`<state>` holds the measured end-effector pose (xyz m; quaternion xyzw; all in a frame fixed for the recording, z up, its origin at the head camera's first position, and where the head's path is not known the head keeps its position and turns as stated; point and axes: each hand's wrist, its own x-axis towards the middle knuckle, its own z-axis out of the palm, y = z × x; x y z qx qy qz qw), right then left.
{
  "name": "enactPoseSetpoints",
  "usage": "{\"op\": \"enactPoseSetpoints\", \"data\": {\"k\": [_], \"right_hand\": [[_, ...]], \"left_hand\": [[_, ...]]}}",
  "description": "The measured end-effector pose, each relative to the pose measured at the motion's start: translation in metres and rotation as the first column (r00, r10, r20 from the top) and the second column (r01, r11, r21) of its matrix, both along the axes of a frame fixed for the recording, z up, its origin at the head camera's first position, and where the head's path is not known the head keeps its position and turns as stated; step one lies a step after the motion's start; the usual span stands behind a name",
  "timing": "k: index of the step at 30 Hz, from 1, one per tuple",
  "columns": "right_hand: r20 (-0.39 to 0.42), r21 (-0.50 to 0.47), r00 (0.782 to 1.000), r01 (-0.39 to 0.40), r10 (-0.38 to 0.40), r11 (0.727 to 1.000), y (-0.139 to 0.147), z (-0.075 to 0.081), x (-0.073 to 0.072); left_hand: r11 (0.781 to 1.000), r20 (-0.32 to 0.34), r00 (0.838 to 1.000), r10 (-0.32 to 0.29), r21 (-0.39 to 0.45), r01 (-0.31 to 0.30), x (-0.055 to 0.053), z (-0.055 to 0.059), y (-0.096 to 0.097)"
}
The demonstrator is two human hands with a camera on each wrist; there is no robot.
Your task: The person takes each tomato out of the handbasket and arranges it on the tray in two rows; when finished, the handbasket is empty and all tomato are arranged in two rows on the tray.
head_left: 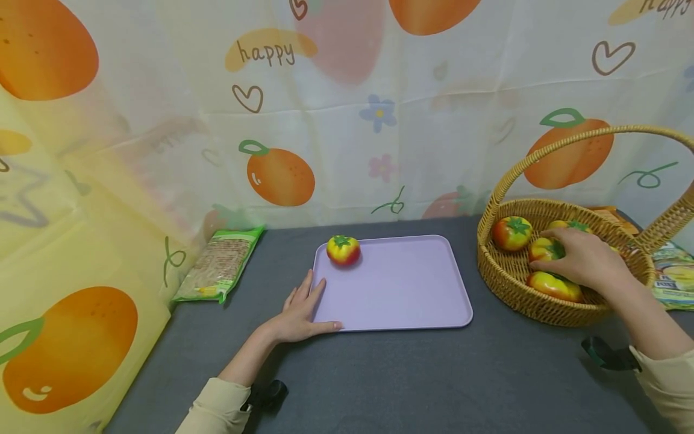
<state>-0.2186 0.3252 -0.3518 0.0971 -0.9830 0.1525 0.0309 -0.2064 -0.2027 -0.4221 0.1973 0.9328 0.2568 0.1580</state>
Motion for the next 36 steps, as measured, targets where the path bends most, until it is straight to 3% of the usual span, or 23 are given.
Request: {"op": "enactPoseSetpoints", "data": {"k": [8, 18, 29, 36], "right_hand": [[-0.133, -0.067, 0.99, 0.037, -0.046, 0.997, -0.009, -0.002, 0.009], [-0.232, -0.177, 0.97, 0.034, -0.075, 0.984, -0.021, 0.001, 0.018], [-0.277, -0.222, 0.958, 0.012, -0.075, 0.975, -0.044, 0.015, 0.035], [-0.26, -0.214, 0.964, -0.012, -0.045, 0.977, -0.058, 0.026, 0.046]], "left_hand": [[1.0, 0.0, 1.0, 0.003, 0.002, -0.003, 0.001, 0.001, 0.0], [1.0, -0.004, 1.0, -0.01, 0.007, 0.01, 0.0, 0.0, -0.002], [1.0, 0.006, 1.0, -0.007, 0.006, 0.007, 0.0, 0.001, -0.001], [1.0, 0.007, 1.0, -0.007, 0.009, 0.007, 0.0, 0.0, -0.002]]}}
